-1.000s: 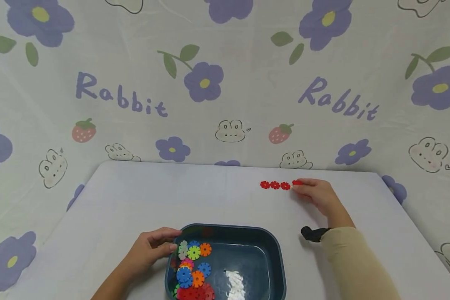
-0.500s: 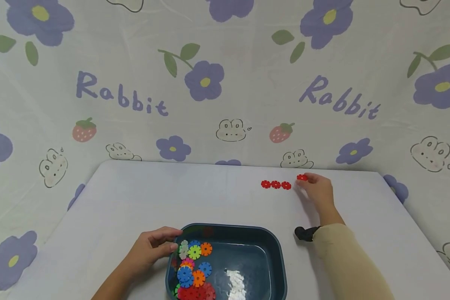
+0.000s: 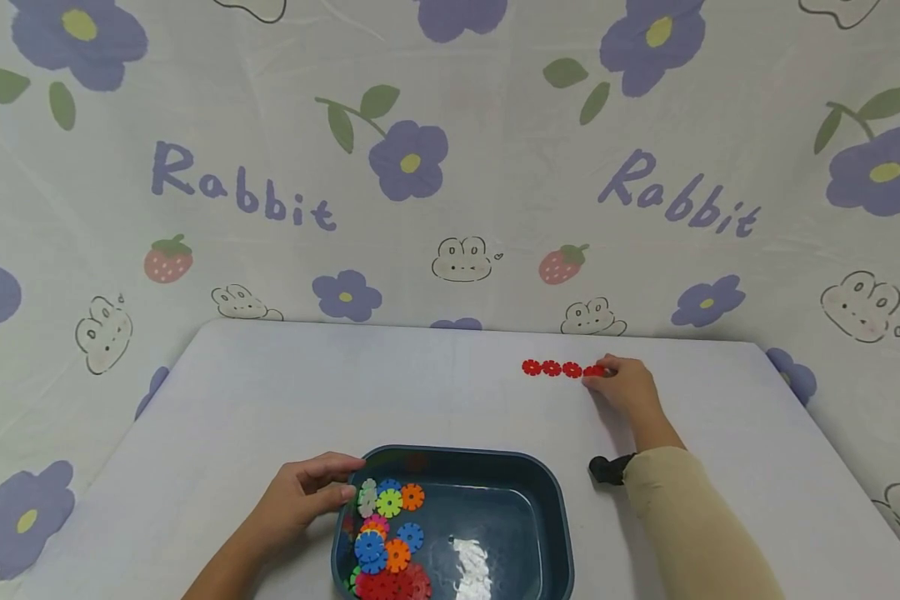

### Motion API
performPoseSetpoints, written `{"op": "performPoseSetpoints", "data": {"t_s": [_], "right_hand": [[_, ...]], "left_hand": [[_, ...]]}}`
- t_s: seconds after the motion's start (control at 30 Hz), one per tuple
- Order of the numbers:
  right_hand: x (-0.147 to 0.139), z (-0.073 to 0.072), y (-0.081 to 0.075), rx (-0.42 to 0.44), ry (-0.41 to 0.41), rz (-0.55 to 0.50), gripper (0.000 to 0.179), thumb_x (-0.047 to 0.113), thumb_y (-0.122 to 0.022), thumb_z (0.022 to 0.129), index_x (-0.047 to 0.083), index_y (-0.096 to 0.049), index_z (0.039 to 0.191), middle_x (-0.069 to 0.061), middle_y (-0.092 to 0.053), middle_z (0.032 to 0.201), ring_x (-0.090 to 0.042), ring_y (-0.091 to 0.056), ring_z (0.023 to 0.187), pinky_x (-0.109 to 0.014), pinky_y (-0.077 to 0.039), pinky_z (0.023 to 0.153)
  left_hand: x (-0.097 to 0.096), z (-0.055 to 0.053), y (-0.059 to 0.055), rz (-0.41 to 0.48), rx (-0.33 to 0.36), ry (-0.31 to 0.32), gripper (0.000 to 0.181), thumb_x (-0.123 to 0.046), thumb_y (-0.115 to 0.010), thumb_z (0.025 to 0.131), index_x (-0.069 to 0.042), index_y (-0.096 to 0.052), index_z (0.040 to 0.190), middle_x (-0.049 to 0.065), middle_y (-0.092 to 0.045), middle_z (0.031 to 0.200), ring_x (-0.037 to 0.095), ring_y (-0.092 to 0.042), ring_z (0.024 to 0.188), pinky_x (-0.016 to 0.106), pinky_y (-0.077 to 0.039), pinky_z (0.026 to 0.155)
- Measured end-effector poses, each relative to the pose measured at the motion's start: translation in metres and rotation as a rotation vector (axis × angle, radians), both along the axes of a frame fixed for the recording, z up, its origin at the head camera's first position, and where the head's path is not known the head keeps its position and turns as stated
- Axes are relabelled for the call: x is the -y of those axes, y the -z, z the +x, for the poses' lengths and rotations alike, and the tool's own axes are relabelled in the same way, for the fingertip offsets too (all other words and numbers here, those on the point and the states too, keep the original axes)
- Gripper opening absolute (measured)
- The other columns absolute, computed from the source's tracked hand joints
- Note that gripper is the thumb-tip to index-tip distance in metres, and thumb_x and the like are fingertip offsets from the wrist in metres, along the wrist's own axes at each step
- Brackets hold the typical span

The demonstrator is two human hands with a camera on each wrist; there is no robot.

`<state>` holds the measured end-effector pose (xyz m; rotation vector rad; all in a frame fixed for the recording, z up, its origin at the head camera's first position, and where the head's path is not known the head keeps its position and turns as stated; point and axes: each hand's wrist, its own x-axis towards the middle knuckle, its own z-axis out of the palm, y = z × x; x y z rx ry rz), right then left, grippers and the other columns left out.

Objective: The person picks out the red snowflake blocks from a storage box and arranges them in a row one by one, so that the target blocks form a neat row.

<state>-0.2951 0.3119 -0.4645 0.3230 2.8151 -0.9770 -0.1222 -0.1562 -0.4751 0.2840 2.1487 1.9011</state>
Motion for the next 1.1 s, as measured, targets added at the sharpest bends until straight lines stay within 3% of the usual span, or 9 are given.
{"op": "performPoseSetpoints", "data": {"t_s": [0.47, 0.83, 0.97, 1.1], "right_hand": [[0.001, 0.002, 0.0, 0.014, 0.004, 0.081, 0.065, 0.031, -0.067, 0.094, -0.002, -0.043, 0.144, -0.032, -0.037, 0.148, -0.051, -0.032, 0.135, -0.059, -0.036, 0.109], [-0.005, -0.001, 0.002, 0.045, -0.03, 0.064, 0.07, 0.033, -0.069, 0.091, 0.001, -0.041, 0.147, -0.029, -0.035, 0.151, -0.049, -0.029, 0.139, -0.061, -0.034, 0.11], [-0.005, -0.002, -0.012, 0.082, -0.081, 0.023, 0.069, 0.035, -0.067, 0.093, 0.004, -0.04, 0.148, -0.028, -0.036, 0.152, -0.048, -0.032, 0.139, -0.061, -0.037, 0.108], [0.013, 0.0, -0.045, 0.001, -0.22, -0.002, 0.062, 0.037, -0.065, 0.094, 0.005, -0.047, 0.144, -0.027, -0.044, 0.147, -0.046, -0.04, 0.136, -0.059, -0.043, 0.104]], "left_hand": [[-0.002, 0.003, 0.001, 0.017, -0.007, 0.018, 0.034, -0.019, -0.069, 0.092, -0.004, -0.067, 0.122, 0.017, -0.065, 0.124, 0.02, -0.063, 0.107, 0.028, -0.058, 0.084], [-0.002, 0.005, 0.003, 0.01, 0.022, 0.006, 0.033, -0.019, -0.069, 0.092, -0.006, -0.068, 0.122, 0.015, -0.066, 0.123, 0.021, -0.062, 0.109, 0.027, -0.057, 0.085], [-0.002, 0.002, 0.004, -0.011, 0.002, 0.004, 0.031, -0.021, -0.07, 0.092, -0.01, -0.069, 0.121, 0.011, -0.067, 0.122, 0.023, -0.062, 0.109, 0.026, -0.057, 0.086], [0.0, 0.0, 0.003, -0.021, -0.024, -0.01, 0.031, -0.021, -0.071, 0.091, -0.012, -0.07, 0.12, 0.01, -0.068, 0.119, 0.023, -0.063, 0.108, 0.025, -0.057, 0.085]]}}
